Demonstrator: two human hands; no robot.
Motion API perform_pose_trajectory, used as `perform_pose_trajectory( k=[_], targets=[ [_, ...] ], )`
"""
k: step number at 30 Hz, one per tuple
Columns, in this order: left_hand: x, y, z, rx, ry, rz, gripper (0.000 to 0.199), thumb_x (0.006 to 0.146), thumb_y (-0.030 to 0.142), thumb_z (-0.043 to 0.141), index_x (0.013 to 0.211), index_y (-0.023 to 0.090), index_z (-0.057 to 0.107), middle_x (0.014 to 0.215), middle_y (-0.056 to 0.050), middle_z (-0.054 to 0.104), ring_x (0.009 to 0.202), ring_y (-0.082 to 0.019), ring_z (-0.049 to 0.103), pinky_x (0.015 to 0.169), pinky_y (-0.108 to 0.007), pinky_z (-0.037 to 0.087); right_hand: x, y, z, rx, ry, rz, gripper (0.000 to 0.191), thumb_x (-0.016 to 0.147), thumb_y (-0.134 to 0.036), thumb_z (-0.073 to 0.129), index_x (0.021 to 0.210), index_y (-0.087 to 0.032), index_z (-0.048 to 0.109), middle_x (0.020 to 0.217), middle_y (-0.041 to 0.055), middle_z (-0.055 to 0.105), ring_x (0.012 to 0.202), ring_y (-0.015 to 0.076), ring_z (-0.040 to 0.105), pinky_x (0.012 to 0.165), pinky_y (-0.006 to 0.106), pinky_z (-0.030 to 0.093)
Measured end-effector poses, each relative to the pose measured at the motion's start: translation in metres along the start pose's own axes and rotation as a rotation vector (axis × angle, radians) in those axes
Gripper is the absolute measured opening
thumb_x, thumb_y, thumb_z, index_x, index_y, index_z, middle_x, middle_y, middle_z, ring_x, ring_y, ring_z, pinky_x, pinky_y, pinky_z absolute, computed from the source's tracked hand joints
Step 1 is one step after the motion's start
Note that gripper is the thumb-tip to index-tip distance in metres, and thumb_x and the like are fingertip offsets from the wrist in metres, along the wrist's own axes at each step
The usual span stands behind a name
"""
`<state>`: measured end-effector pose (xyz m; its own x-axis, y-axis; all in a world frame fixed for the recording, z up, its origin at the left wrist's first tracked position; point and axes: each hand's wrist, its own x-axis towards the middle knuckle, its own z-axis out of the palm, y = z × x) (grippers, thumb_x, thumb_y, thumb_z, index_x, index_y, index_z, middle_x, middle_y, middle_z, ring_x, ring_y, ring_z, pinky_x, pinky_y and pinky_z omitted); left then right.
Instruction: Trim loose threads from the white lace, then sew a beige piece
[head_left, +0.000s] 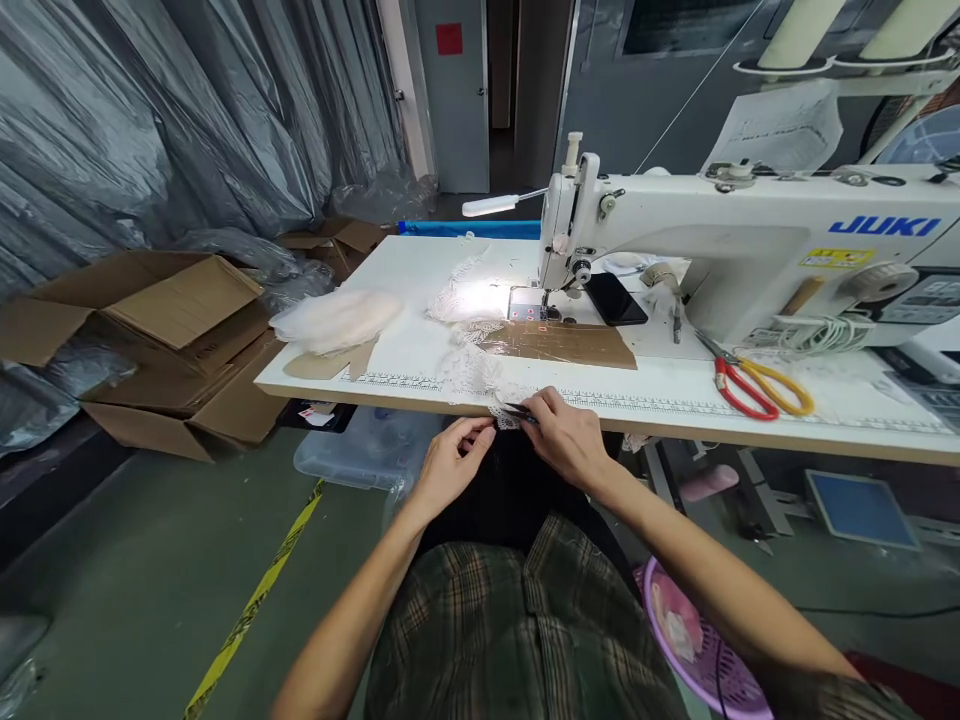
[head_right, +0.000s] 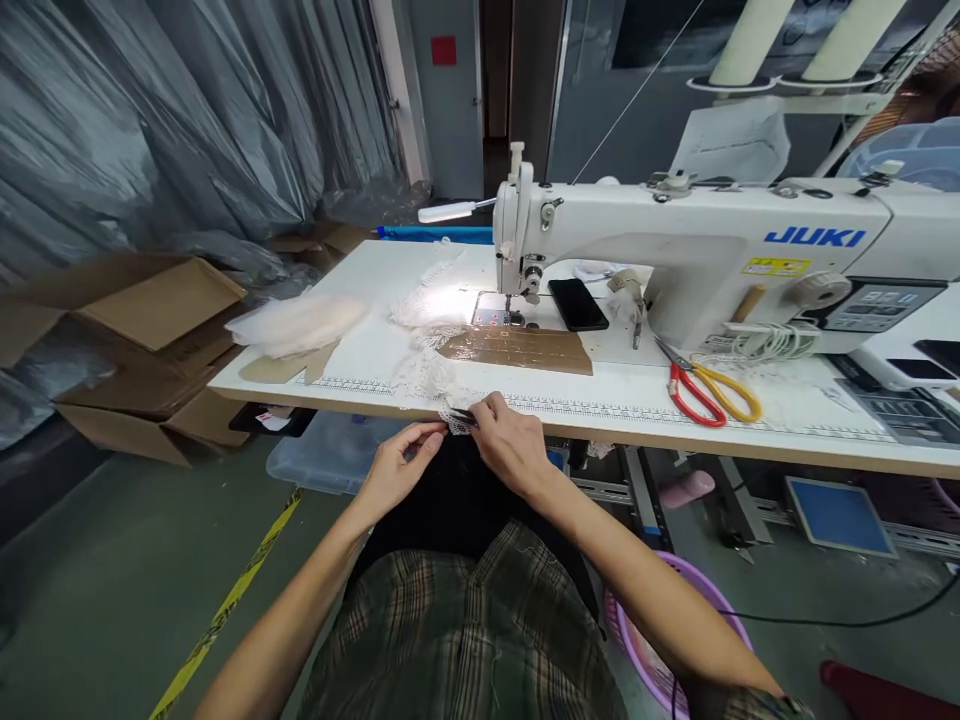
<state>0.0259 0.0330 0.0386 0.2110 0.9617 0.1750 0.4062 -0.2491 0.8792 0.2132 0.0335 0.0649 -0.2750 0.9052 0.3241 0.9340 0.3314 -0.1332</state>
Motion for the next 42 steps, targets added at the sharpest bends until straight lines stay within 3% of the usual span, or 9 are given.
perform_pose_trajectory(
  k=[6,10,13,19,23,29,34,39,42],
  targets=[
    [-0.013,-0.022,-0.004,-0.411,-0.228,0.045,0.065,0.074,0.064,0.063,0.120,0.018,0.063,0.133,-0.015,0.056,0.123,-0.030,0.051,0.104,-0.040,0.040,-0.039,-0.012,-0.006,0.728,-0.095,-0.142,0.011,0.083,-0.020,0.054,0.090,-0.017,0.063,0.081,0.0038,0.062,0.070,0.0141,0.056,0.063,0.024,0.040],
    [-0.037,-0.033,0.002,-0.853,-0.457,-0.078,0.090,0.062,0.078,0.061,0.127,0.016,0.058,0.136,-0.019,0.053,0.127,-0.035,0.048,0.108,-0.046,0.034,-0.077,-0.044,0.008,1.302,-0.354,0.083,0.023,0.083,-0.036,0.060,0.070,-0.016,0.057,0.059,-0.0020,0.051,0.051,0.0089,0.041,0.049,0.021,0.034],
    [-0.057,-0.040,0.010,-1.063,-0.504,-0.262,0.081,0.061,0.069,0.071,0.118,0.014,0.063,0.114,-0.019,0.066,0.107,-0.033,0.062,0.095,-0.045,0.044,-0.093,-0.056,0.023,1.467,-0.305,0.262,0.033,0.079,-0.047,0.065,0.067,-0.017,0.057,0.059,-0.0007,0.051,0.054,0.0100,0.041,0.050,0.023,0.035],
    [-0.079,-0.046,0.018,-1.030,-0.284,-0.572,0.043,0.064,0.027,0.082,0.102,0.015,0.067,0.082,-0.006,0.070,0.070,-0.015,0.065,0.072,-0.027,0.048,-0.101,-0.026,0.044,1.431,-0.265,0.382,0.036,0.074,-0.053,0.068,0.072,-0.017,0.060,0.063,0.0006,0.055,0.056,0.0118,0.045,0.051,0.023,0.038],
    [-0.064,-0.045,0.014,-0.887,-0.376,-0.612,0.041,0.067,0.028,0.080,0.103,0.014,0.067,0.081,-0.005,0.071,0.068,-0.013,0.064,0.068,-0.025,0.048,-0.096,-0.010,0.053,1.285,-0.330,0.298,0.034,0.080,-0.050,0.063,0.080,-0.016,0.063,0.068,0.0003,0.056,0.061,0.0119,0.047,0.057,0.024,0.039],
    [-0.031,-0.041,-0.006,-0.669,-0.485,-0.499,0.043,0.070,0.032,0.079,0.107,0.014,0.067,0.089,-0.006,0.071,0.078,-0.014,0.065,0.072,-0.023,0.048,-0.066,-0.020,0.053,1.176,-0.215,0.224,0.027,0.088,-0.043,0.055,0.092,-0.016,0.062,0.070,-0.0008,0.053,0.062,0.0114,0.045,0.058,0.023,0.039],
    [-0.047,-0.050,-0.005,-0.563,-0.504,-0.586,0.044,0.068,0.035,0.079,0.104,0.013,0.069,0.092,-0.009,0.072,0.083,-0.018,0.065,0.073,-0.026,0.049,-0.067,-0.027,0.059,1.286,-0.276,0.176,0.033,0.093,-0.046,0.047,0.107,-0.018,0.059,0.077,0.0002,0.057,0.064,0.0115,0.052,0.060,0.024,0.042],
    [-0.072,-0.057,0.004,-0.549,-0.391,-0.662,0.036,0.069,0.041,0.077,0.092,0.014,0.073,0.084,-0.008,0.072,0.074,-0.017,0.063,0.062,-0.023,0.047,-0.088,-0.028,0.083,1.107,-0.404,0.266,0.054,0.098,-0.051,0.027,0.068,-0.017,0.057,0.071,0.0032,0.062,0.071,0.0150,0.057,0.066,0.026,0.042],
    [-0.077,-0.055,0.005,-0.568,-0.346,-0.686,0.036,0.069,0.042,0.077,0.091,0.013,0.073,0.082,-0.007,0.072,0.071,-0.016,0.062,0.061,-0.023,0.046,-0.093,-0.030,0.091,0.962,-0.453,0.288,0.057,0.100,-0.050,0.023,0.066,-0.018,0.057,0.066,0.0030,0.062,0.065,0.0155,0.056,0.062,0.027,0.038]
  ],
)
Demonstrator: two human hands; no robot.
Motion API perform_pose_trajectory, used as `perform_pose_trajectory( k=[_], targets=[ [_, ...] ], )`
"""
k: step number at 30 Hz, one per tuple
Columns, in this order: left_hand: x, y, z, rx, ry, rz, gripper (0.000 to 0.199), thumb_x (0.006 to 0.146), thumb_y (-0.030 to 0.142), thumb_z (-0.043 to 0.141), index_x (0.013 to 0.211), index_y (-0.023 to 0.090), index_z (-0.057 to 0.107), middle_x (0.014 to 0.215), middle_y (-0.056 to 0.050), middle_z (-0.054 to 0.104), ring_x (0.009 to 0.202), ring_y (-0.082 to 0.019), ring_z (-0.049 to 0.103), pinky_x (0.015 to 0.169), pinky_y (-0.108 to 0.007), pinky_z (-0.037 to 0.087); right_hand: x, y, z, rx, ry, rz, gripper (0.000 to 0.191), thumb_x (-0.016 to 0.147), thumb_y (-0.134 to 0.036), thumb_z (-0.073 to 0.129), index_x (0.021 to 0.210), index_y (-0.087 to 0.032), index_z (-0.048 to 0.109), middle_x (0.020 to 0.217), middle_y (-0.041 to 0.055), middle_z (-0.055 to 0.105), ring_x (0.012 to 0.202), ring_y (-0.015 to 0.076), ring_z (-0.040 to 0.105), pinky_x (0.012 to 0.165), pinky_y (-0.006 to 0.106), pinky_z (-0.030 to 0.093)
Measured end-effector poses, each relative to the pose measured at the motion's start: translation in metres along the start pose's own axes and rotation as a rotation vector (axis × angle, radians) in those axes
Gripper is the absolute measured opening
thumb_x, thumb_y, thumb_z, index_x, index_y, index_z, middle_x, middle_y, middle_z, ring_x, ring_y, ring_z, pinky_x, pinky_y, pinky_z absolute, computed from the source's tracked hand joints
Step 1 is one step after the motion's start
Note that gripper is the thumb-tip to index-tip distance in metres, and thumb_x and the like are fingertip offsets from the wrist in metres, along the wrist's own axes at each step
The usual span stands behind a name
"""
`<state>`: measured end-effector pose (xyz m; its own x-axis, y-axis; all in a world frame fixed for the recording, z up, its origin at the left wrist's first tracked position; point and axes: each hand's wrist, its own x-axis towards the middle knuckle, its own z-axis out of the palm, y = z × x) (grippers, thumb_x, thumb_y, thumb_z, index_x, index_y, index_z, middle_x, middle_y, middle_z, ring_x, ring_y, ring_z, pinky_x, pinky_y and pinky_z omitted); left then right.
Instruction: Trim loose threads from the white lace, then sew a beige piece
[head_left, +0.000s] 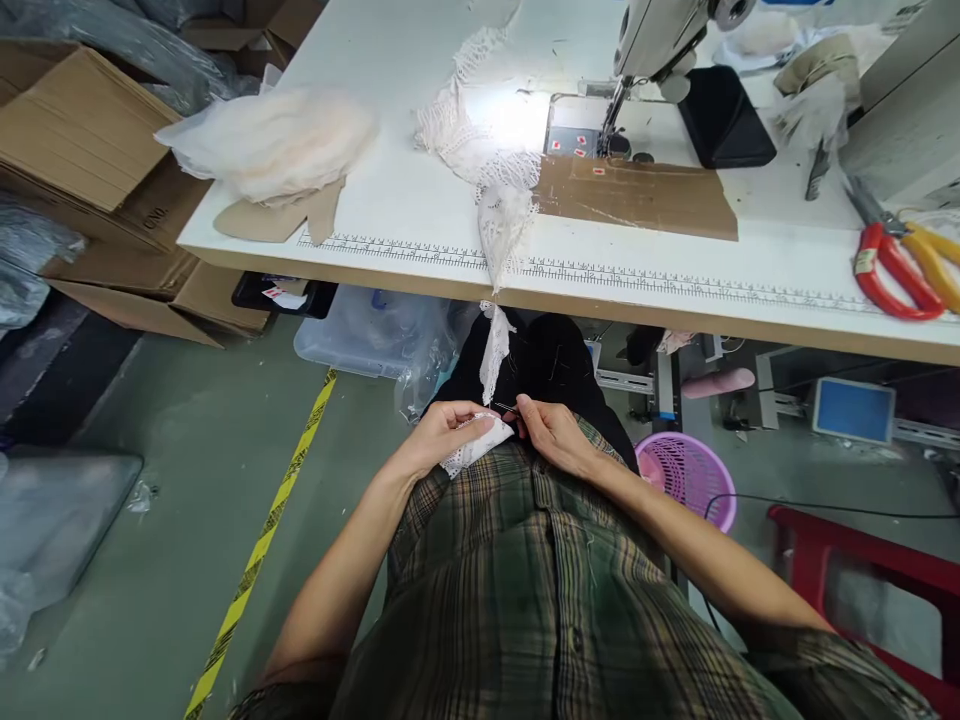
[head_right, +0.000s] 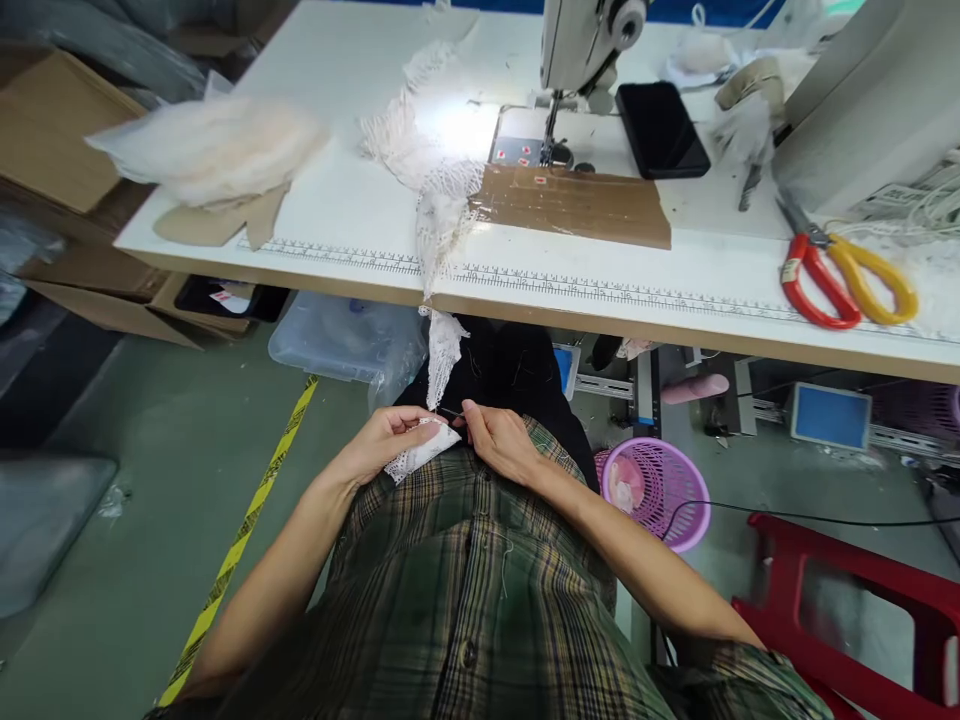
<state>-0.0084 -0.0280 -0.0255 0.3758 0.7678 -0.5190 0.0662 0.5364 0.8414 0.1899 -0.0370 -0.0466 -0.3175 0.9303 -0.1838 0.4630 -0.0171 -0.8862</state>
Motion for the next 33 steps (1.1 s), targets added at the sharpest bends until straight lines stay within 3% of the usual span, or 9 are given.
perform_pose_trajectory(
  k=[4,9,16,22,27,31,33],
  targets=[
    [-0.004,0.002,-0.001,-0.003,0.016,0.025,0.035,0.070,0.042,0.075,0.091,0.014,0.074,0.081,-0.007,0.072,0.071,-0.016,0.062,0.060,-0.023,0.045,0.005,-0.005,0.003,-0.151,-0.027,-0.082,0.048,0.099,-0.046,0.030,0.070,-0.019,0.057,0.061,-0.0008,0.055,0.056,0.0129,0.047,0.057,0.026,0.031],
    [-0.007,0.001,-0.004,0.056,0.038,0.051,0.030,0.071,0.041,0.074,0.085,0.016,0.075,0.078,-0.005,0.071,0.070,-0.016,0.060,0.059,-0.023,0.044,0.014,-0.015,0.006,-0.187,-0.023,-0.164,0.044,0.099,-0.042,0.034,0.068,-0.019,0.055,0.060,-0.0020,0.052,0.054,0.0115,0.043,0.056,0.025,0.027],
    [-0.010,0.004,-0.007,0.074,0.052,0.062,0.033,0.071,0.041,0.072,0.089,0.014,0.074,0.080,-0.006,0.070,0.071,-0.016,0.059,0.062,-0.024,0.043,0.010,-0.017,0.007,-0.095,-0.003,-0.097,0.043,0.099,-0.044,0.031,0.083,-0.019,0.062,0.060,-0.0026,0.054,0.054,0.0118,0.047,0.057,0.024,0.031],
    [-0.010,0.007,-0.006,0.092,0.063,0.060,0.025,0.071,0.039,0.071,0.075,0.014,0.070,0.065,0.000,0.063,0.060,-0.011,0.053,0.054,-0.021,0.036,0.006,-0.022,0.013,-0.120,-0.017,-0.106,0.042,0.098,-0.045,0.035,0.066,-0.021,0.047,0.055,-0.0038,0.044,0.051,0.0113,0.038,0.054,0.026,0.026],
    [-0.010,0.009,-0.004,0.106,0.045,0.114,0.027,0.075,0.039,0.069,0.085,0.014,0.072,0.078,-0.003,0.068,0.069,-0.014,0.058,0.062,-0.023,0.042,0.003,-0.019,0.018,0.045,0.033,-0.069,0.041,0.098,-0.049,0.028,0.079,-0.021,0.052,0.064,-0.0022,0.049,0.058,0.0124,0.045,0.058,0.025,0.033],
    [0.002,0.009,-0.010,0.287,-0.009,0.181,0.031,0.083,0.043,0.060,0.089,0.016,0.071,0.085,-0.005,0.070,0.076,-0.018,0.062,0.067,-0.025,0.046,0.004,-0.011,0.016,0.102,-0.042,-0.027,0.034,0.093,-0.053,0.040,0.090,-0.021,0.051,0.062,-0.0047,0.047,0.054,0.0117,0.044,0.054,0.023,0.036],
    [0.015,0.008,-0.018,0.504,0.040,0.261,0.031,0.083,0.043,0.060,0.097,0.017,0.070,0.094,-0.006,0.070,0.088,-0.022,0.064,0.078,-0.029,0.047,0.007,-0.007,0.014,-0.012,0.043,0.013,0.030,0.089,-0.050,0.050,0.090,-0.020,0.051,0.064,-0.0047,0.047,0.052,0.0109,0.044,0.053,0.024,0.037]
  ],
)
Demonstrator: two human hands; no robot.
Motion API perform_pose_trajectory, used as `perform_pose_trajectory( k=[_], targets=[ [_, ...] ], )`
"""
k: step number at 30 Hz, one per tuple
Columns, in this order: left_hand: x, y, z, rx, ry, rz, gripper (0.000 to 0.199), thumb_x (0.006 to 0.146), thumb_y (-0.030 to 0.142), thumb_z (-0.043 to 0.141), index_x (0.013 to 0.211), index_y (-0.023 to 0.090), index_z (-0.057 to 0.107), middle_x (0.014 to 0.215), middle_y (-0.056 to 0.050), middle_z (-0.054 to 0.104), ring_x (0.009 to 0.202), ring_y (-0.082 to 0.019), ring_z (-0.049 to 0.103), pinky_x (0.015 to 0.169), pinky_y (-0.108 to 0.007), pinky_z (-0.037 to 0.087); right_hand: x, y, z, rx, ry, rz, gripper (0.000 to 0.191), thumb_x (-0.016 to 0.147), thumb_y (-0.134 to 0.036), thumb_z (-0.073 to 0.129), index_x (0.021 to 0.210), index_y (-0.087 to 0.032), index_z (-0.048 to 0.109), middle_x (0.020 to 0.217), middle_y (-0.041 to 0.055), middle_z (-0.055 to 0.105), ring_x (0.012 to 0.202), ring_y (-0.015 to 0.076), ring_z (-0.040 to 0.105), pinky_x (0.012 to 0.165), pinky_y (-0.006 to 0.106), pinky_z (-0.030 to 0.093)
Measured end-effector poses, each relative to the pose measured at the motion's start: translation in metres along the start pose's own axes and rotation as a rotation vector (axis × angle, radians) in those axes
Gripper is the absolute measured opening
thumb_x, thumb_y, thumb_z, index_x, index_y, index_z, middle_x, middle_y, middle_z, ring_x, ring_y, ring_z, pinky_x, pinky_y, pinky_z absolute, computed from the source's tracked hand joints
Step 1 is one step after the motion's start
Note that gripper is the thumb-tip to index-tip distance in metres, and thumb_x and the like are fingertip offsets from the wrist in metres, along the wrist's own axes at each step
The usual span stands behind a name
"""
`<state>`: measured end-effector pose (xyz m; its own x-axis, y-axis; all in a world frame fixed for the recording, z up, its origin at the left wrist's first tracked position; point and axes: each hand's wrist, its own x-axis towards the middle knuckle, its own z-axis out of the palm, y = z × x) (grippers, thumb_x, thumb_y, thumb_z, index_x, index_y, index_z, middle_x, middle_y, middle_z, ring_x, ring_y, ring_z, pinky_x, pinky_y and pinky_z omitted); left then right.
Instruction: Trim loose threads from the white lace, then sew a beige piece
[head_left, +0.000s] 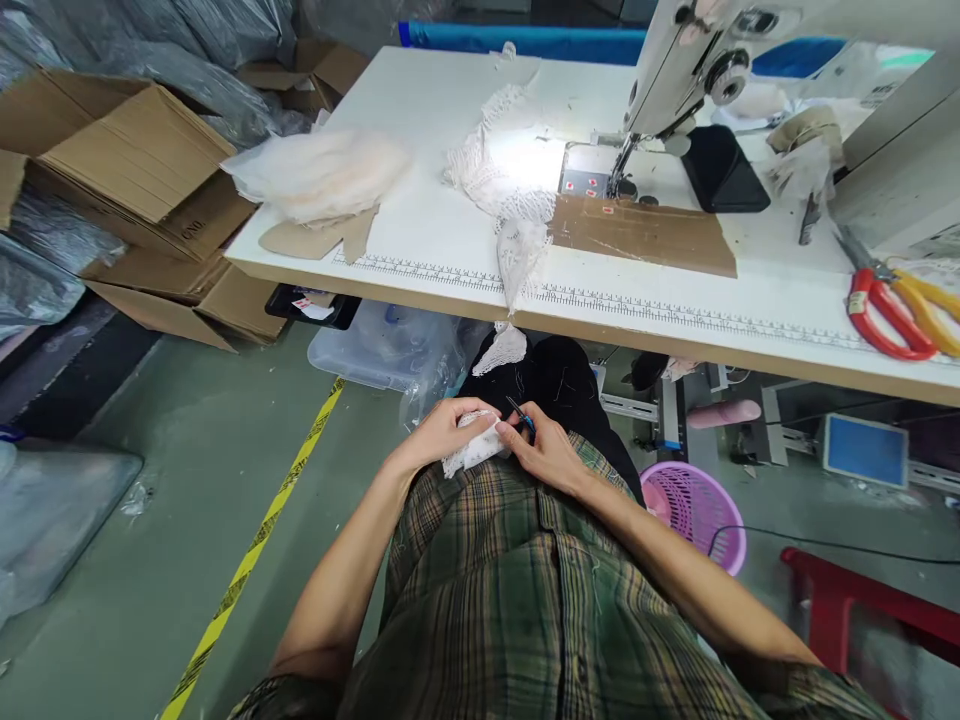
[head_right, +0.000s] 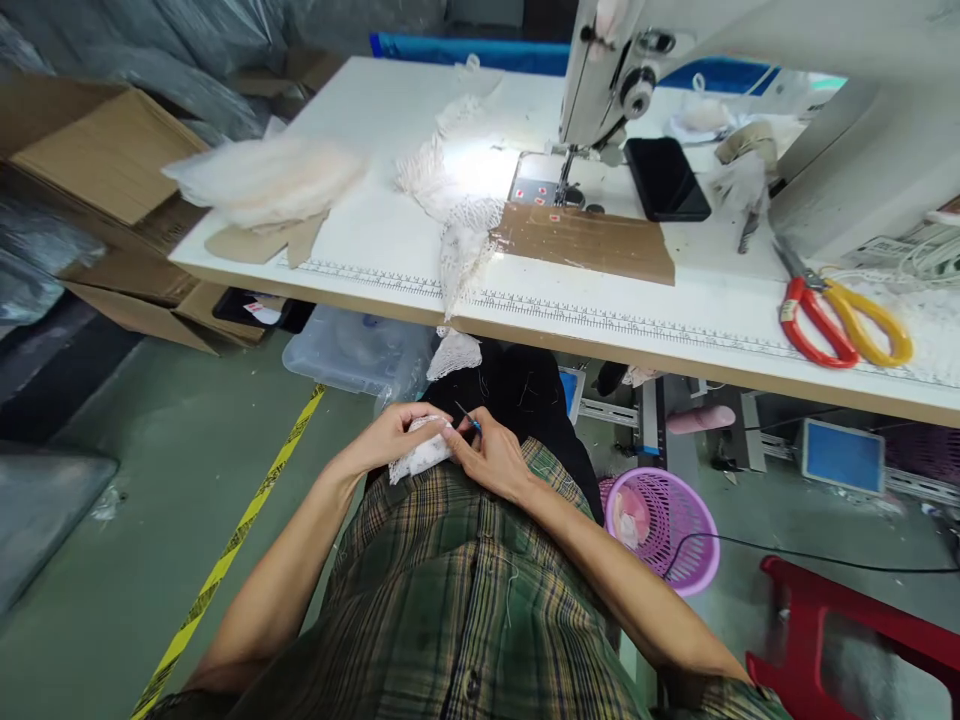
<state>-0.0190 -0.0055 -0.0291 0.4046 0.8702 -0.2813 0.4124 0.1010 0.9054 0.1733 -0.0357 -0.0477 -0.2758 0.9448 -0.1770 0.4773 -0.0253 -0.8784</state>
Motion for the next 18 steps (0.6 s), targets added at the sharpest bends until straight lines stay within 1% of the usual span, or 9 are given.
perform_pose_trajectory(
  k=[3,6,7,9,11,13,15,17,18],
  targets=[
    [0.021,-0.011,-0.009,0.354,0.184,0.054,0.049,0.072,0.043,0.072,0.111,0.015,0.065,0.107,-0.011,0.065,0.106,-0.029,0.059,0.091,-0.037,0.044,0.004,0.003,-0.006,-0.121,0.176,-0.022,0.026,0.087,-0.044,0.051,0.089,-0.019,0.052,0.077,-0.0007,0.051,0.054,0.0103,0.046,0.056,0.025,0.038],
    [0.036,-0.013,-0.012,0.453,0.306,0.081,0.066,0.064,0.046,0.078,0.117,0.012,0.057,0.113,-0.014,0.060,0.107,-0.030,0.058,0.089,-0.038,0.046,0.006,0.001,-0.015,-0.124,0.233,-0.081,0.022,0.089,-0.040,0.047,0.083,-0.019,0.051,0.069,-0.0029,0.047,0.053,0.0103,0.043,0.054,0.024,0.035],
    [0.038,-0.012,-0.011,0.440,0.341,0.108,0.063,0.067,0.047,0.076,0.116,0.013,0.057,0.111,-0.012,0.061,0.103,-0.027,0.059,0.086,-0.036,0.047,0.007,-0.001,-0.018,-0.111,0.239,-0.100,0.022,0.089,-0.040,0.047,0.082,-0.020,0.051,0.064,-0.0043,0.044,0.051,0.0103,0.041,0.053,0.024,0.034],
    [0.038,-0.007,-0.005,0.429,0.423,0.183,0.040,0.078,0.045,0.067,0.104,0.015,0.060,0.098,-0.008,0.064,0.091,-0.022,0.062,0.080,-0.032,0.047,0.011,-0.008,-0.023,-0.071,0.255,-0.150,0.022,0.089,-0.040,0.047,0.081,-0.020,0.051,0.059,-0.0053,0.043,0.049,0.0100,0.040,0.051,0.023,0.034],
    [0.033,-0.001,0.005,0.494,0.482,0.274,0.021,0.088,0.037,0.056,0.085,0.017,0.062,0.079,-0.003,0.064,0.078,-0.018,0.061,0.077,-0.031,0.045,0.017,-0.017,-0.025,-0.038,0.292,-0.207,0.022,0.086,-0.042,0.053,0.085,-0.019,0.053,0.065,-0.0035,0.051,0.050,0.0092,0.041,0.052,0.023,0.036],
    [0.025,0.006,0.016,0.602,0.463,0.396,0.025,0.091,0.030,0.049,0.073,0.018,0.060,0.070,-0.002,0.063,0.070,-0.017,0.059,0.076,-0.032,0.043,0.024,-0.026,-0.024,-0.031,0.362,-0.241,0.027,0.081,-0.043,0.061,0.092,-0.019,0.055,0.080,0.0006,0.060,0.051,0.0084,0.044,0.054,0.024,0.039],
    [0.015,0.013,0.023,0.677,0.383,0.537,0.024,0.091,0.025,0.048,0.071,0.018,0.060,0.070,-0.002,0.063,0.068,-0.016,0.058,0.078,-0.034,0.042,0.030,-0.033,-0.022,-0.037,0.438,-0.239,0.031,0.079,-0.041,0.063,0.098,-0.018,0.058,0.088,0.0030,0.064,0.051,0.0084,0.046,0.055,0.024,0.041],
    [0.005,0.020,0.023,0.666,0.329,0.630,0.018,0.089,0.024,0.051,0.075,0.018,0.062,0.072,-0.003,0.064,0.070,-0.016,0.058,0.080,-0.035,0.041,0.031,-0.038,-0.020,-0.031,0.463,-0.232,0.024,0.082,-0.036,0.058,0.096,-0.017,0.061,0.080,0.0021,0.065,0.051,0.0094,0.047,0.054,0.024,0.041],
    [0.001,0.024,0.020,0.624,0.338,0.643,0.013,0.087,0.026,0.055,0.080,0.018,0.062,0.075,-0.003,0.064,0.073,-0.016,0.058,0.081,-0.035,0.041,0.029,-0.040,-0.020,-0.018,0.444,-0.241,0.020,0.084,-0.033,0.055,0.092,-0.017,0.063,0.075,0.0015,0.065,0.051,0.0099,0.048,0.054,0.024,0.041]
  ],
)
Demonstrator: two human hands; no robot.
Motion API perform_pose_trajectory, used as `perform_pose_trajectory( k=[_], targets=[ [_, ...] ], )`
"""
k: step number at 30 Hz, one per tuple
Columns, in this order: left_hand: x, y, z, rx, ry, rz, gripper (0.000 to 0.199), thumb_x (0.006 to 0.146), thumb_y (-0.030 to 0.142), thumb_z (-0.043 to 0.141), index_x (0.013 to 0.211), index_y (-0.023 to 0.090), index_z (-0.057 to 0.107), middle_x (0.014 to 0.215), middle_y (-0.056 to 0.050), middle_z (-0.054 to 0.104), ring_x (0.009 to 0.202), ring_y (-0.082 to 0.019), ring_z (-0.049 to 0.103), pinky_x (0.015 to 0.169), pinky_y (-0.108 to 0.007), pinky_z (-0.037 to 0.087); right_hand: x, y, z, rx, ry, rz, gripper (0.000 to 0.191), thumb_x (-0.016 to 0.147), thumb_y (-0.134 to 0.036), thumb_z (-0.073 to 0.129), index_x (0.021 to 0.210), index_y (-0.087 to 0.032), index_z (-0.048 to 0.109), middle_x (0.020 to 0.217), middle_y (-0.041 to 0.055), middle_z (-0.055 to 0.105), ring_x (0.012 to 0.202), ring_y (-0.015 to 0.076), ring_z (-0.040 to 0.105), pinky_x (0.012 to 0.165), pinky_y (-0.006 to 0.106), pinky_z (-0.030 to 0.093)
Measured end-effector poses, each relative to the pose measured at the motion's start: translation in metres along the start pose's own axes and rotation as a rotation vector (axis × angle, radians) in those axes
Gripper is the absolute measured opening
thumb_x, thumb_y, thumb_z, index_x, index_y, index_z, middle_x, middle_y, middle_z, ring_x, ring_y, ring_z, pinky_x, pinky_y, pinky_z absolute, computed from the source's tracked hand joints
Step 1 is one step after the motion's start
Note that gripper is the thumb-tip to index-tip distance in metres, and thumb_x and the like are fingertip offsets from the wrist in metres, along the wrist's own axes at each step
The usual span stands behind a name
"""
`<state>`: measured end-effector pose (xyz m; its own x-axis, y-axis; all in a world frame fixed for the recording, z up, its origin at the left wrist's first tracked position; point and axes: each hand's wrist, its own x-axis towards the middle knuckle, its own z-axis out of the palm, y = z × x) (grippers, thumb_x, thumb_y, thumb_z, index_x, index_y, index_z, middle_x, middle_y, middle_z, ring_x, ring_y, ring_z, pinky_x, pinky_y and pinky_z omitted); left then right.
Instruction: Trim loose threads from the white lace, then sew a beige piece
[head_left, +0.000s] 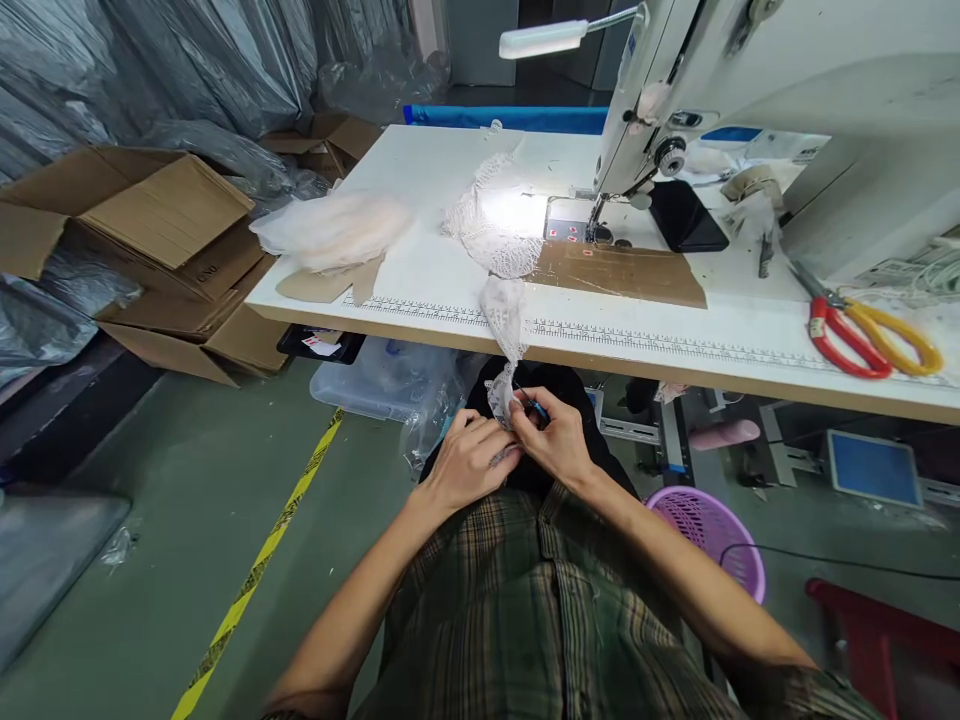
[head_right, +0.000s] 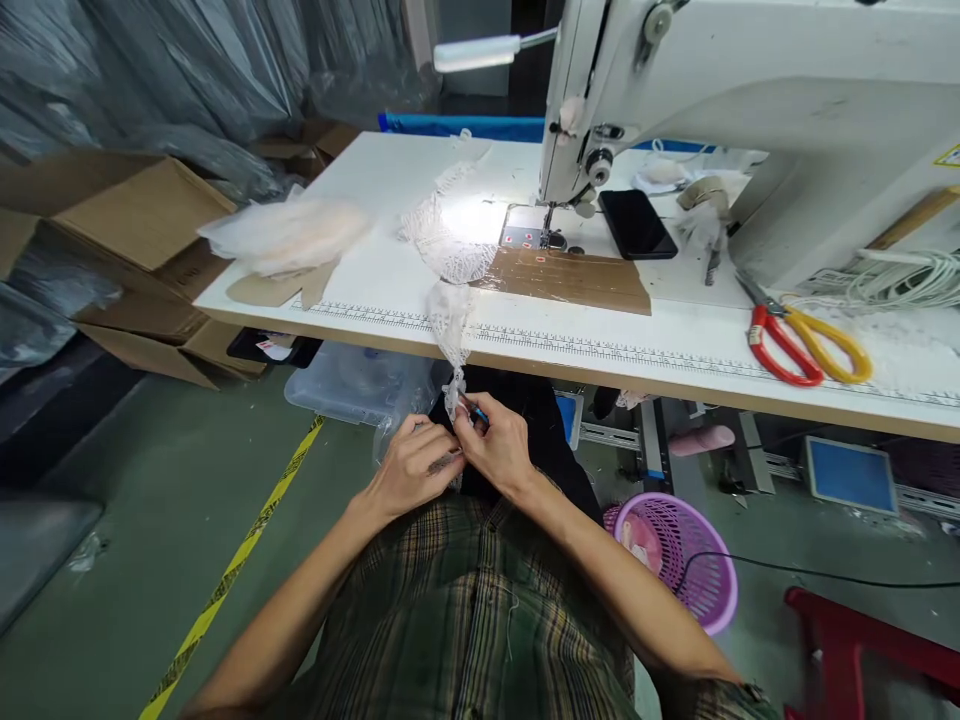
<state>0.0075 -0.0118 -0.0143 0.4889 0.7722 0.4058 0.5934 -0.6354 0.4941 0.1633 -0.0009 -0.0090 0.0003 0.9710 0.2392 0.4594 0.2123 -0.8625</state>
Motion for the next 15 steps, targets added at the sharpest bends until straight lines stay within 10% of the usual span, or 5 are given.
perform_pose_trajectory(
  k=[4,9,15],
  targets=[
    [0.006,-0.008,-0.026,-0.306,0.108,-0.170,0.044,0.076,0.040,0.067,0.112,0.017,0.059,0.108,-0.011,0.060,0.100,-0.024,0.056,0.089,-0.039,0.043,-0.017,-0.011,-0.010,0.152,-0.186,-0.097,0.015,0.084,-0.025,0.054,0.086,-0.016,0.067,0.073,0.0027,0.067,0.062,0.0127,0.056,0.061,0.024,0.045],
    [0.010,-0.016,-0.031,-1.046,-0.205,-0.270,0.053,0.075,0.057,0.063,0.109,0.017,0.066,0.123,-0.015,0.058,0.118,-0.032,0.052,0.103,-0.045,0.037,-0.042,-0.022,-0.019,0.291,-0.337,-0.163,0.014,0.084,-0.020,0.055,0.088,-0.016,0.067,0.078,0.0040,0.069,0.066,0.0132,0.058,0.064,0.024,0.046],
    [-0.004,-0.005,-0.024,-1.155,-0.168,-0.608,0.023,0.073,0.035,0.075,0.075,0.014,0.067,0.078,-0.005,0.067,0.070,-0.014,0.061,0.065,-0.024,0.047,-0.041,-0.008,-0.023,0.242,-0.404,-0.031,0.018,0.087,-0.031,0.055,0.089,-0.017,0.066,0.072,0.0015,0.064,0.060,0.0120,0.052,0.059,0.024,0.043]
  ],
)
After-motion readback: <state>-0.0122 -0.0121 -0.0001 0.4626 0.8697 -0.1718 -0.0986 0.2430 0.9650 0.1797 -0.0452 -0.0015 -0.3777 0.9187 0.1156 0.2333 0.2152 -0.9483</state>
